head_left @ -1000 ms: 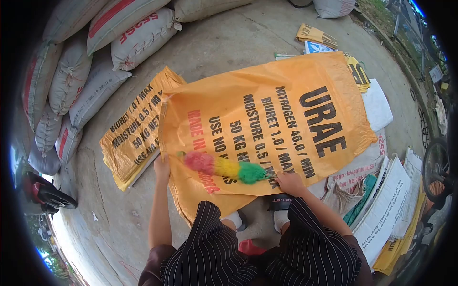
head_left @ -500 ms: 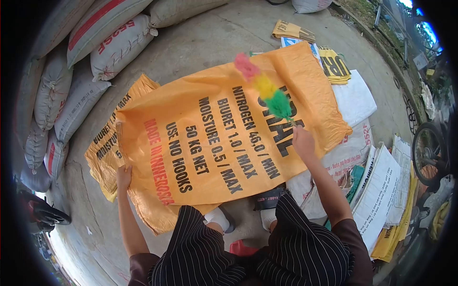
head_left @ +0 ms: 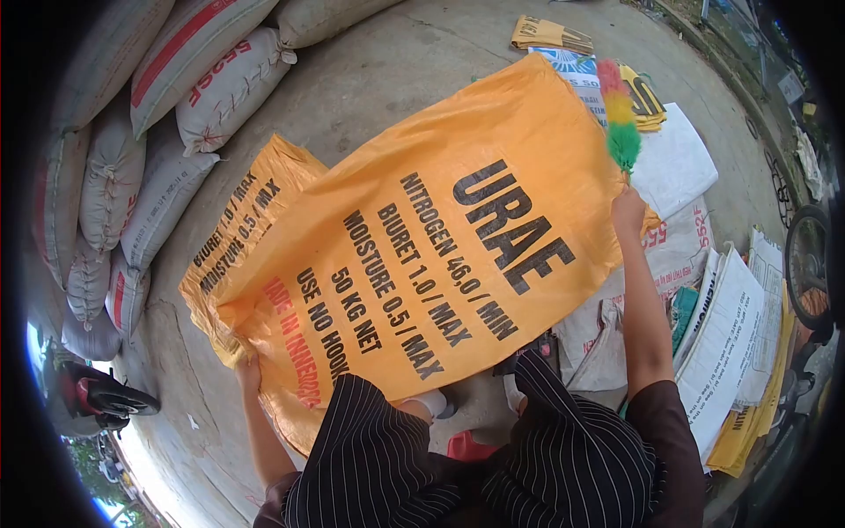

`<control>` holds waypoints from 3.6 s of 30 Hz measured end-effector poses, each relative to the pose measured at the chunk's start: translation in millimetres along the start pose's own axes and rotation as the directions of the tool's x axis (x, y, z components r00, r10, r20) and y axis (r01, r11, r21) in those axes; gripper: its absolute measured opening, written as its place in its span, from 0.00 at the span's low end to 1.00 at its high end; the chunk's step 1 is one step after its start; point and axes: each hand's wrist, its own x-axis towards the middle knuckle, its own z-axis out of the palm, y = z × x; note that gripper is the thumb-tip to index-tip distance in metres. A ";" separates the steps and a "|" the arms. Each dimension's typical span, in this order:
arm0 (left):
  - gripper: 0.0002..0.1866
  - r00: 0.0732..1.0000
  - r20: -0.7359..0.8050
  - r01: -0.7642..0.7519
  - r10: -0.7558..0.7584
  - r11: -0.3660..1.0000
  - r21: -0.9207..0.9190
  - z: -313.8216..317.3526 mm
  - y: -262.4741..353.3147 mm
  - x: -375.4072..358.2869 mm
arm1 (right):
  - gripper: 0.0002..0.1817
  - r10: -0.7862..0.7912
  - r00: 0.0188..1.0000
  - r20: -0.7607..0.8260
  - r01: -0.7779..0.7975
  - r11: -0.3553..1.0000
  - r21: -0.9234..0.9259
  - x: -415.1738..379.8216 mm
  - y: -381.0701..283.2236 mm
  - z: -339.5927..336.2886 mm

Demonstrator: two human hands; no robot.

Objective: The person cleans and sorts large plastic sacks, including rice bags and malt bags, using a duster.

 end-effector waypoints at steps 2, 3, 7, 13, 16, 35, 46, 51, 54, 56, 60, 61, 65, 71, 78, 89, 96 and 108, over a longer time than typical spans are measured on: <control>0.15 0.997 -0.052 0.068 -0.063 0.994 0.090 9.6 -19.4 -4.3 | 0.18 -0.093 0.995 0.026 0.092 0.996 0.019 -8.9 -8.0 -22.6; 0.15 0.997 -0.048 0.067 -0.063 0.994 0.089 10.6 -7.7 -10.4 | 0.18 -0.200 0.979 0.038 0.198 0.979 0.044 -11.8 -14.7 -32.7; 0.18 0.989 -0.083 0.106 -0.125 0.974 -0.200 30.6 47.6 -57.7 | 0.15 -0.525 0.797 0.297 0.448 0.845 0.292 -114.6 -20.3 -36.5; 0.21 0.954 0.089 0.298 -0.285 0.900 -0.317 39.7 12.2 -81.2 | 0.11 -0.716 0.283 0.638 0.648 0.633 0.423 -214.1 33.6 -59.9; 0.20 0.965 0.067 0.259 -0.252 0.953 -0.156 54.3 -16.1 -72.4 | 0.10 -0.534 0.570 0.625 0.649 0.759 0.057 -183.1 84.1 -61.5; 0.22 0.971 0.112 0.226 -0.210 0.961 -0.158 37.0 33.1 -93.1 | 0.10 -0.531 0.743 0.407 0.586 0.810 -0.011 -173.9 191.9 -63.0; 0.18 0.983 0.154 0.185 -0.102 0.552 -0.813 -40.9 236.4 -85.0 | 0.15 -0.265 0.930 0.253 0.175 0.928 0.329 -195.2 55.4 -55.8; 0.19 0.989 0.149 0.147 -0.008 0.236 -0.961 -72.6 390.1 -130.8 | 0.15 -0.463 0.681 0.567 0.351 0.886 0.302 -240.0 -17.7 -32.7; 0.22 0.938 0.106 0.035 0.331 0.216 -0.976 -83.7 436.7 -123.7 | 0.15 -0.447 0.633 0.632 0.364 0.892 0.266 -253.3 -25.6 -29.1; 0.24 0.856 0.095 -0.020 0.508 0.218 -0.976 -87.2 477.6 -120.0 | 0.15 -0.442 0.632 0.637 0.368 0.894 0.255 -257.0 -28.0 -27.4; 0.24 0.644 0.184 -0.026 0.742 0.262 -0.965 -46.8 583.4 -110.2 | 0.15 -0.464 0.587 0.664 0.345 0.885 0.313 -259.5 -32.6 -25.6; 0.22 0.579 0.230 -0.064 0.782 0.324 -0.944 -28.0 613.6 -100.6 | 0.15 -0.456 0.539 0.708 0.329 0.888 0.321 -257.1 -33.1 -25.2; 0.31 0.505 0.250 -0.151 0.826 0.371 -0.916 57.1 709.4 -140.6 | 0.14 -0.651 0.522 0.550 0.201 0.721 0.663 -255.4 -4.2 26.2; 0.39 0.211 0.440 -0.053 0.873 0.460 -0.886 178.2 729.0 -176.4 | 0.19 -0.395 0.200 0.897 -0.926 0.222 0.305 -224.8 52.9 0.3; 0.20 0.215 0.636 -0.570 0.741 0.624 -0.535 244.3 598.1 -132.0 | 0.26 -0.119 0.631 0.766 -0.766 -0.254 0.591 -179.2 49.3 -43.7; 0.28 0.527 0.834 -0.532 0.165 0.829 0.172 220.1 430.5 -142.3 | 0.17 0.332 0.805 0.491 -0.542 0.077 0.837 -68.1 30.7 3.9; 0.40 0.686 0.623 -0.548 0.375 0.830 0.104 289.6 372.5 -189.8 | 0.07 0.214 0.808 0.548 -0.558 -0.017 0.829 -85.4 -3.9 -93.1; 0.18 0.367 0.930 0.322 -0.004 0.939 -0.123 256.1 393.5 -182.1 | 0.07 0.511 0.829 0.229 -0.524 0.562 0.640 -114.2 124.3 -74.2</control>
